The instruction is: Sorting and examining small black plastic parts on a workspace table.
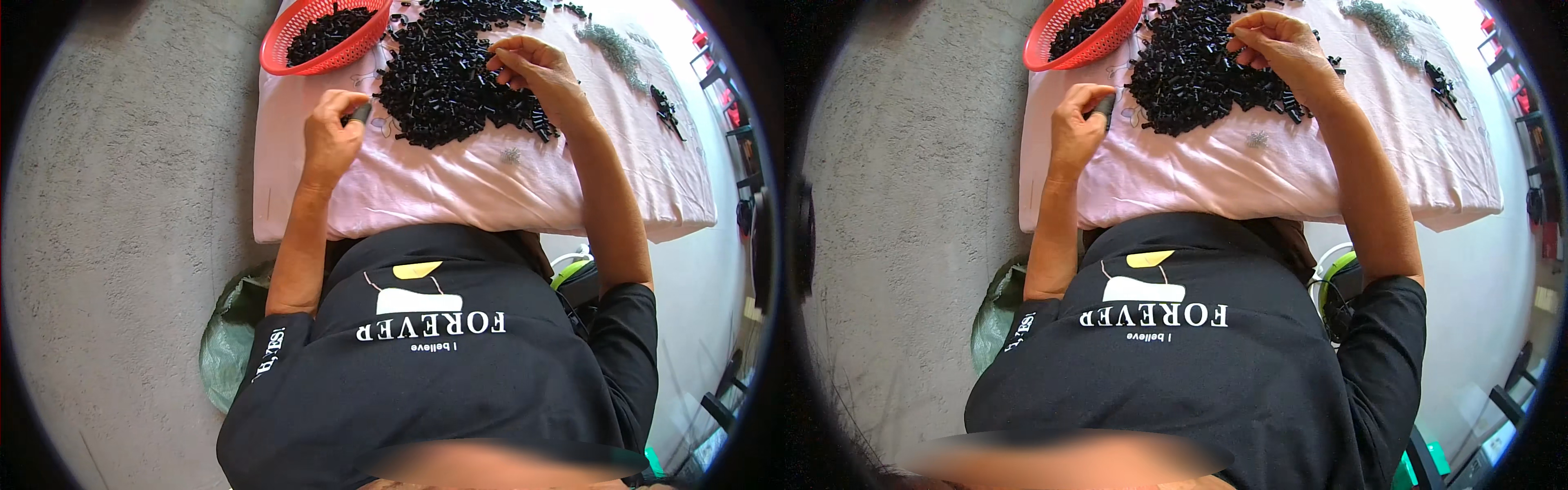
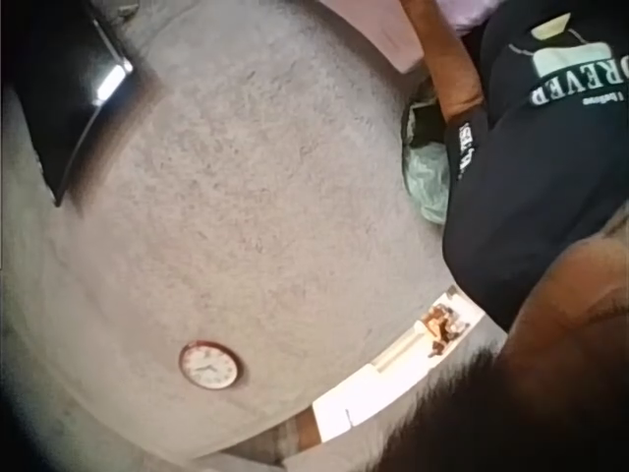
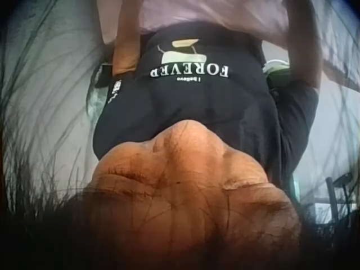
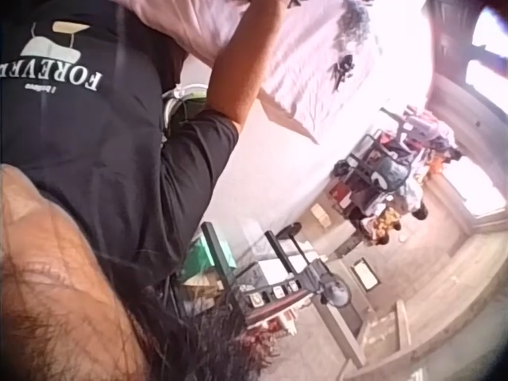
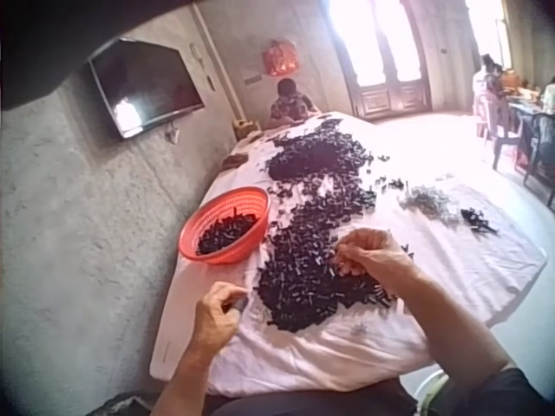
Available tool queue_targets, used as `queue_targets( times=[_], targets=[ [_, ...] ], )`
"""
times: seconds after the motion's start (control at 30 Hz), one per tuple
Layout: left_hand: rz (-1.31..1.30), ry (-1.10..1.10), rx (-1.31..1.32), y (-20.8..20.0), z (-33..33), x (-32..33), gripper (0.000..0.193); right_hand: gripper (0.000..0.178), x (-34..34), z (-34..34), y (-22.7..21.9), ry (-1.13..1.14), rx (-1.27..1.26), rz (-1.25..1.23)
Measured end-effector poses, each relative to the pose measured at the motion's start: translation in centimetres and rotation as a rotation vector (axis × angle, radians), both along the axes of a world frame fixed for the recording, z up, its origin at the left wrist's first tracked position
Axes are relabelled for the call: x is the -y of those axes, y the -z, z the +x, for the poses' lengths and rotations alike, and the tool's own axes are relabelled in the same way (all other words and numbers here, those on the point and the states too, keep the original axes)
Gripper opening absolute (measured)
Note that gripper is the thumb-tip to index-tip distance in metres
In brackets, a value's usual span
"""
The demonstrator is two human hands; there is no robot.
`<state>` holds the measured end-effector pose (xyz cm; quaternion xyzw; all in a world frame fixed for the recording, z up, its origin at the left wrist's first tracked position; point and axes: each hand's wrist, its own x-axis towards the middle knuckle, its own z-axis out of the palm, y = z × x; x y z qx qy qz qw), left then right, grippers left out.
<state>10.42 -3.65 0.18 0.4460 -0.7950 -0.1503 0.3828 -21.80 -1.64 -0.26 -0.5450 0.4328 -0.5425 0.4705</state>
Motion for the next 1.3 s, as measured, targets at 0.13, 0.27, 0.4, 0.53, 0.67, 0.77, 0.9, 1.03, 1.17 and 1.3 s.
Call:
queue_targets(
  times=[0.13, 0.27, 0.4, 0.53, 0.67, 0.77, 0.9, 1.03, 1.17, 1.3],
  targets=[
    [0.014, 0.190, 0.110, -1.3, -4.3, -0.9, 0.021, 0.017, 0.3, 0.0, 0.2, 0.085, -0.063, -0.022],
    [-0.086, 0.354, 0.127, -1.7, -8.0, -0.8, 0.016, 0.016, 0.6, -0.3, 0.5, 0.155, -0.136, -0.013],
    [-0.149, 0.402, 0.195, -1.1, -10.0, -0.7, 0.014, 0.016, 0.6, -0.2, 0.3, 0.177, -0.147, -0.011],
    [-0.139, 0.337, 0.323, -0.7, -10.4, -0.7, 0.016, 0.019, 0.7, -0.4, 0.3, 0.184, -0.187, -0.039],
    [-0.114, 0.325, 0.317, -0.4, -10.3, -0.5, 0.018, 0.017, 0.5, 0.1, 0.1, 0.155, -0.232, -0.043],
    [-0.084, 0.319, 0.242, -0.5, -10.1, -0.5, 0.019, 0.016, 0.3, 0.3, 0.4, 0.081, -0.221, -0.063],
    [-0.078, 0.297, 0.135, -1.2, -9.8, -1.2, 0.020, 0.012, -0.2, 0.7, -0.2, -0.096, -0.321, -0.030],
    [-0.077, 0.284, 0.109, -1.1, -9.6, -1.6, 0.021, 0.012, -0.5, 0.9, -0.2, -0.207, -0.330, 0.051],
    [-0.106, 0.281, 0.080, -1.5, -10.0, -2.0, 0.021, 0.014, -0.6, 1.3, -0.3, -0.293, -0.280, 0.093],
    [-0.096, 0.299, 0.047, -1.8, -10.7, -2.0, 0.020, 0.015, -0.7, 1.3, -0.5, -0.324, -0.264, 0.104]
  ],
)
